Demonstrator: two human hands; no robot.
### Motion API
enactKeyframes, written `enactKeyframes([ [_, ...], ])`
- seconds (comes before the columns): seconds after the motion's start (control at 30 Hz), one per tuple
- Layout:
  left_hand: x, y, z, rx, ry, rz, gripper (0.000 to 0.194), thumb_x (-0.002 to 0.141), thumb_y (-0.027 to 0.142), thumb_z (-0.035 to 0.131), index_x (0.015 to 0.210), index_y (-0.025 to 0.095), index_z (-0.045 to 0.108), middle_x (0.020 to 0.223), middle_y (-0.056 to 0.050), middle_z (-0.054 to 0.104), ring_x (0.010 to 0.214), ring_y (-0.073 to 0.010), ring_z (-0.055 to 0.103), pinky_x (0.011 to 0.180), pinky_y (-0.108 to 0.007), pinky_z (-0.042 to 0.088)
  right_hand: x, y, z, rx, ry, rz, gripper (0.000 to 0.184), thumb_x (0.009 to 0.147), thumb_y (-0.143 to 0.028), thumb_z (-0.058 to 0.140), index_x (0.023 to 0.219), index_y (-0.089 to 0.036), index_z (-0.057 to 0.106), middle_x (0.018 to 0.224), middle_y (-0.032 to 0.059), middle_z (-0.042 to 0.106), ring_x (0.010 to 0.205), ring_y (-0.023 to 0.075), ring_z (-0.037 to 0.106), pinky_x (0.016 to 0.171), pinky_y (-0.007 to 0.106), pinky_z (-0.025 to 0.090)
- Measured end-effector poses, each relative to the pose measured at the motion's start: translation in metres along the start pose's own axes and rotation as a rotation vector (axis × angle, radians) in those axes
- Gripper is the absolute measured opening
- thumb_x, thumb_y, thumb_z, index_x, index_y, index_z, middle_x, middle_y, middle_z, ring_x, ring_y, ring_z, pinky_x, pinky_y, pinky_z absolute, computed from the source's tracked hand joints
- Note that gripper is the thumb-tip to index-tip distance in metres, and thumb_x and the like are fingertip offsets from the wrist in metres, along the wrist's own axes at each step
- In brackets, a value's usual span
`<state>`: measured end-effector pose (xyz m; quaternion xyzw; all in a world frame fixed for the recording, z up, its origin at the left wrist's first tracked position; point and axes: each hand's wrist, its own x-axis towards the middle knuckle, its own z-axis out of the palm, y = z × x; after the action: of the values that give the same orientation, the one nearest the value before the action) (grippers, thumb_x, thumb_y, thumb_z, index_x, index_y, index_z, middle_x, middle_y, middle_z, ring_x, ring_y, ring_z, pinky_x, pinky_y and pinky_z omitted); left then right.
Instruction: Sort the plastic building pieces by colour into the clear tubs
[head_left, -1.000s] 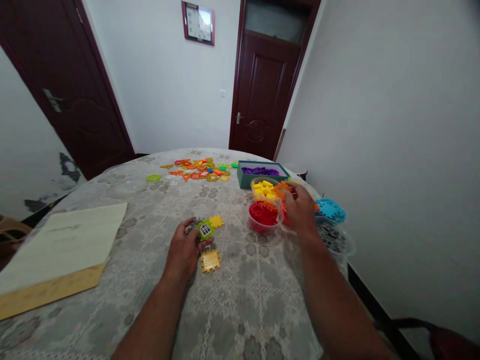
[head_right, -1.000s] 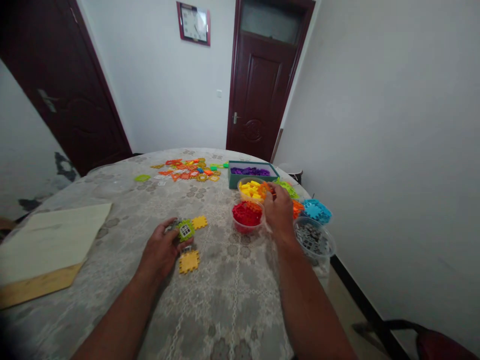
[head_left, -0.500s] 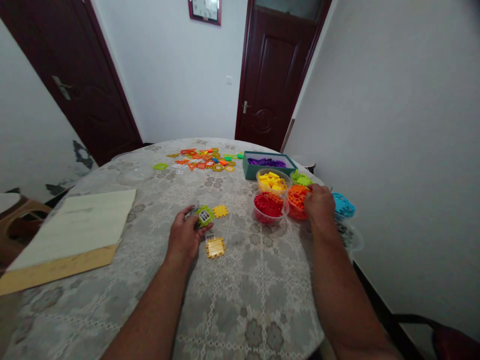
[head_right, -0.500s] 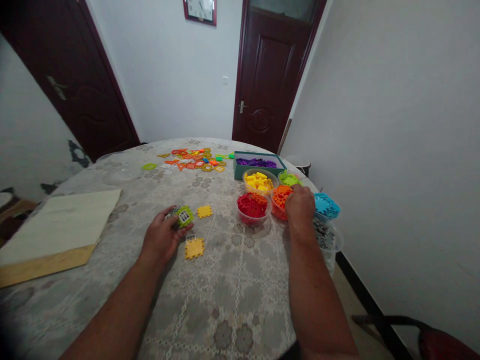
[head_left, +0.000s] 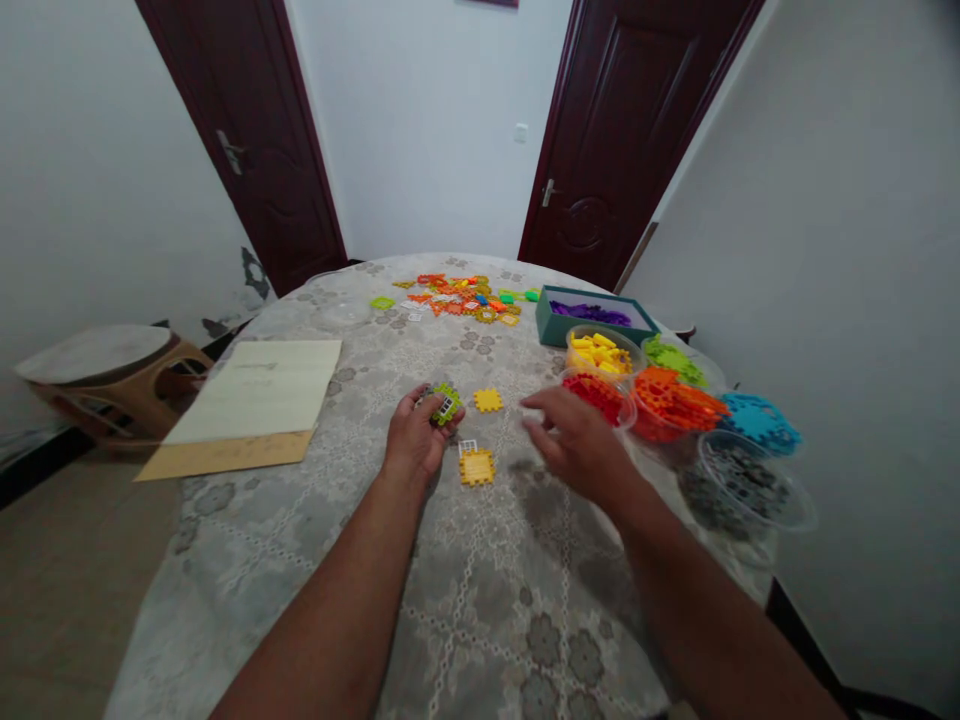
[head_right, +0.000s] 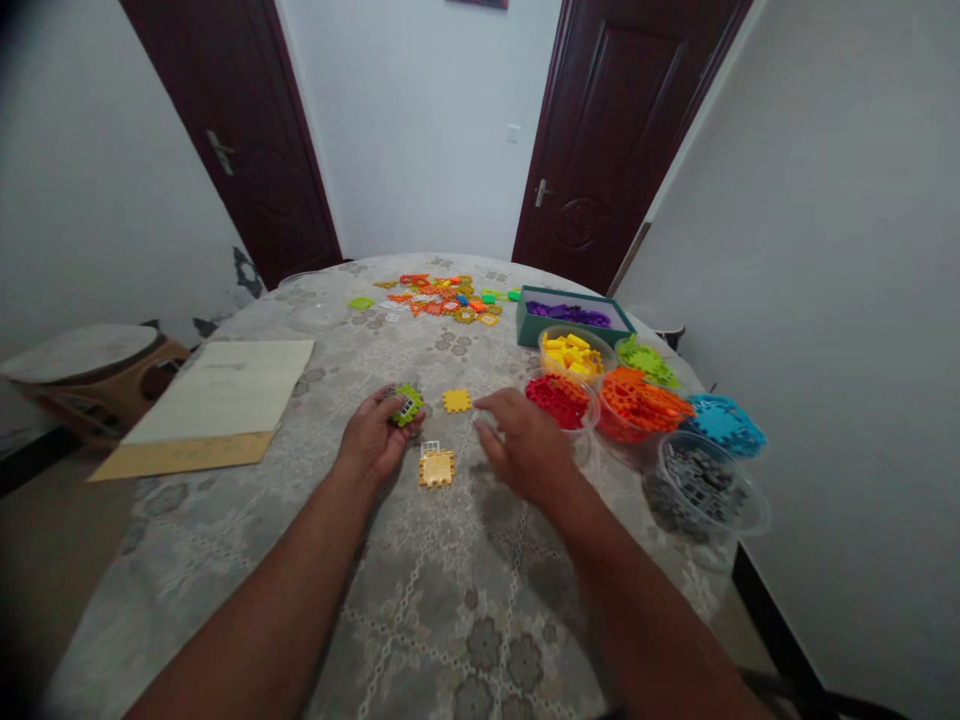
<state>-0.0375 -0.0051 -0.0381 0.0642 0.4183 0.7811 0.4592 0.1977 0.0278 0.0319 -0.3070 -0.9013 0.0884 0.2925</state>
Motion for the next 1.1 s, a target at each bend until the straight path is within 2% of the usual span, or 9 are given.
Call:
enactKeyframes([
  [0.13, 0.001, -0.001, -0.002, 0.014, -0.020, 0.029, 0.040, 0.079, 0.005, 0.071, 0.113, 0.021, 0.058, 0.102, -0.007, 0.069, 0.084, -0.0207, 0.072, 0.066, -0.037, 0.067, -0.008, -0.034, 0.047, 0.001, -0.373, 0.031, 0.043, 0.099, -0.036, 0.066, 0.139, -0.021, 0.061, 0.134, 0.0138, 0.064, 0.119, 0.0273, 0.064, 0.099, 0.039, 0.052],
  [0.27, 0.000, 0.001, -0.001, 0.023, -0.005, 0.027, 0.042, 0.079, 0.005, 0.067, 0.117, 0.021, 0.057, 0.102, -0.008, 0.069, 0.085, -0.0218, 0.073, 0.069, -0.039, 0.067, -0.010, -0.029, 0.062, 0.041, -0.493, 0.158, 0.045, 0.092, -0.038, 0.073, 0.133, -0.020, 0.065, 0.124, 0.0125, 0.065, 0.107, 0.0252, 0.065, 0.093, 0.036, 0.051],
  [0.33, -0.002, 0.002, 0.000, 0.040, 0.000, 0.019, 0.044, 0.079, 0.005, 0.065, 0.119, 0.021, 0.057, 0.101, -0.008, 0.069, 0.084, -0.0215, 0.074, 0.070, -0.039, 0.067, -0.008, -0.021, 0.064, 0.152, -0.470, 0.186, 0.043, 0.088, -0.031, 0.075, 0.129, -0.019, 0.067, 0.120, 0.0099, 0.065, 0.103, 0.0219, 0.065, 0.089, 0.032, 0.049],
  [0.43, -0.005, 0.003, 0.002, 0.073, -0.002, 0.003, 0.046, 0.078, 0.003, 0.063, 0.121, 0.020, 0.058, 0.100, -0.008, 0.069, 0.083, -0.0209, 0.073, 0.071, -0.040, 0.067, -0.005, -0.013, 0.065, 0.337, -0.423, 0.206, 0.022, 0.086, -0.018, 0.069, 0.108, -0.019, 0.071, 0.102, 0.0034, 0.068, 0.091, 0.0173, 0.063, 0.081, 0.027, 0.047],
  [0.53, -0.007, 0.003, 0.003, 0.079, -0.033, -0.020, 0.046, 0.077, 0.003, 0.063, 0.120, 0.019, 0.060, 0.101, -0.010, 0.069, 0.084, -0.0223, 0.073, 0.071, -0.041, 0.067, -0.001, -0.008, 0.065, 0.515, -0.362, 0.241, 0.010, 0.089, -0.018, 0.063, 0.096, -0.020, 0.071, 0.088, -0.0006, 0.068, 0.081, 0.0154, 0.061, 0.073, 0.026, 0.045],
  [0.67, -0.006, 0.002, 0.003, 0.082, -0.068, -0.046, 0.041, 0.079, 0.005, 0.067, 0.117, 0.018, 0.062, 0.103, -0.012, 0.069, 0.085, -0.0223, 0.073, 0.071, -0.041, 0.068, 0.004, -0.003, 0.058, 0.650, -0.219, 0.327, 0.017, 0.094, -0.027, 0.063, 0.108, -0.021, 0.070, 0.086, -0.0015, 0.068, 0.074, 0.0140, 0.060, 0.066, 0.025, 0.046],
  [0.87, -0.006, 0.000, 0.004, 0.164, -0.063, -0.051, 0.034, 0.084, 0.004, 0.066, 0.115, 0.018, 0.065, 0.104, -0.011, 0.069, 0.086, -0.0197, 0.072, 0.071, -0.038, 0.068, 0.010, 0.004, 0.026, 0.725, -0.216, 0.372, 0.025, 0.096, -0.029, 0.061, 0.118, -0.020, 0.068, 0.081, -0.0026, 0.065, 0.064, 0.0118, 0.060, 0.058, 0.023, 0.048],
  [0.97, -0.006, 0.000, 0.004, 0.182, -0.063, -0.049, 0.034, 0.085, 0.003, 0.066, 0.116, 0.017, 0.065, 0.103, -0.011, 0.069, 0.085, -0.0193, 0.073, 0.071, -0.038, 0.069, 0.017, 0.015, 0.002, 0.613, -0.172, 0.392, 0.026, 0.097, -0.029, 0.059, 0.118, -0.019, 0.070, 0.087, 0.0010, 0.071, 0.066, 0.0135, 0.064, 0.059, 0.024, 0.050],
  [1.1, -0.006, -0.002, 0.002, 0.193, -0.093, -0.049, 0.033, 0.085, 0.003, 0.066, 0.115, 0.016, 0.066, 0.102, -0.012, 0.071, 0.085, -0.0208, 0.073, 0.070, -0.039, 0.069, 0.037, 0.052, -0.035, 0.054, 0.070, 0.370, 0.025, 0.097, -0.023, 0.057, 0.113, -0.018, 0.076, 0.106, 0.0084, 0.078, 0.093, 0.0196, 0.070, 0.087, 0.032, 0.053],
])
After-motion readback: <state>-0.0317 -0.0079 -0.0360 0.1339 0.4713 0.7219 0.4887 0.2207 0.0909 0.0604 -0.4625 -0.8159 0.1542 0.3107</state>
